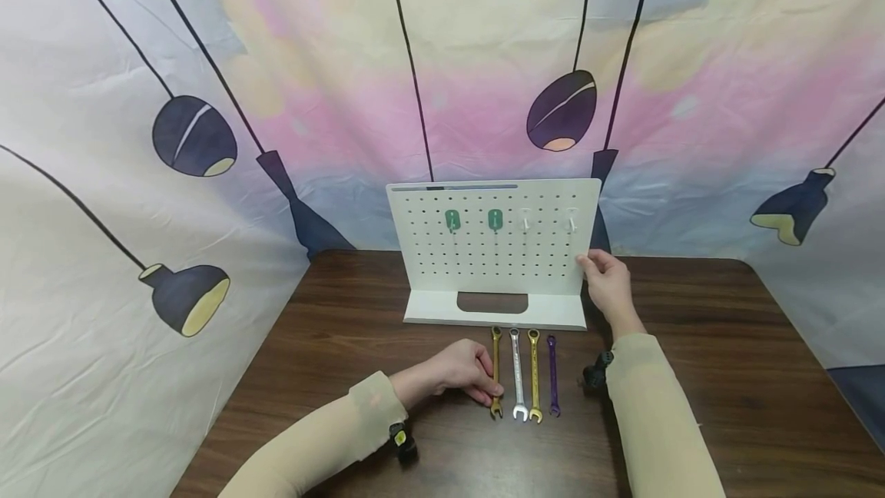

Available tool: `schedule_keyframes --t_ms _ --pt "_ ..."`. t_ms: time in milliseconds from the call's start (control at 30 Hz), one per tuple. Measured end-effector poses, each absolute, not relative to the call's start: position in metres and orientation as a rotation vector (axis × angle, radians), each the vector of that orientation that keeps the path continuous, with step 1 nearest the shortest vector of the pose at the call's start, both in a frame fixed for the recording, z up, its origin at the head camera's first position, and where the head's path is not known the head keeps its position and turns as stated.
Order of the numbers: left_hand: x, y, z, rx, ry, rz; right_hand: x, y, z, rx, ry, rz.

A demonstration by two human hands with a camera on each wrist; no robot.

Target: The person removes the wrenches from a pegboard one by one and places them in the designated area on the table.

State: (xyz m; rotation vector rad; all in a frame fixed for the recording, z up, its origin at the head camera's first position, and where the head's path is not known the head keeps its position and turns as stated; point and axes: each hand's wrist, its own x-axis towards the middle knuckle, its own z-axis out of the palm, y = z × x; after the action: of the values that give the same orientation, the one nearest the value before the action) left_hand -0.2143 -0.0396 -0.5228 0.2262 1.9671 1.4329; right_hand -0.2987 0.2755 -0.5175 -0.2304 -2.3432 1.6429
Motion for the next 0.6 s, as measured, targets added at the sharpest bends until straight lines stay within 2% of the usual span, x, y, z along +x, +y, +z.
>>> schedule_keyframes --t_ms 600 --pt "-0.2114 -0.0384 -0.5226 0.249 2.003 1.428 -0.2981 0.2754 -0.5159 -0.227 -2.345 1.634"
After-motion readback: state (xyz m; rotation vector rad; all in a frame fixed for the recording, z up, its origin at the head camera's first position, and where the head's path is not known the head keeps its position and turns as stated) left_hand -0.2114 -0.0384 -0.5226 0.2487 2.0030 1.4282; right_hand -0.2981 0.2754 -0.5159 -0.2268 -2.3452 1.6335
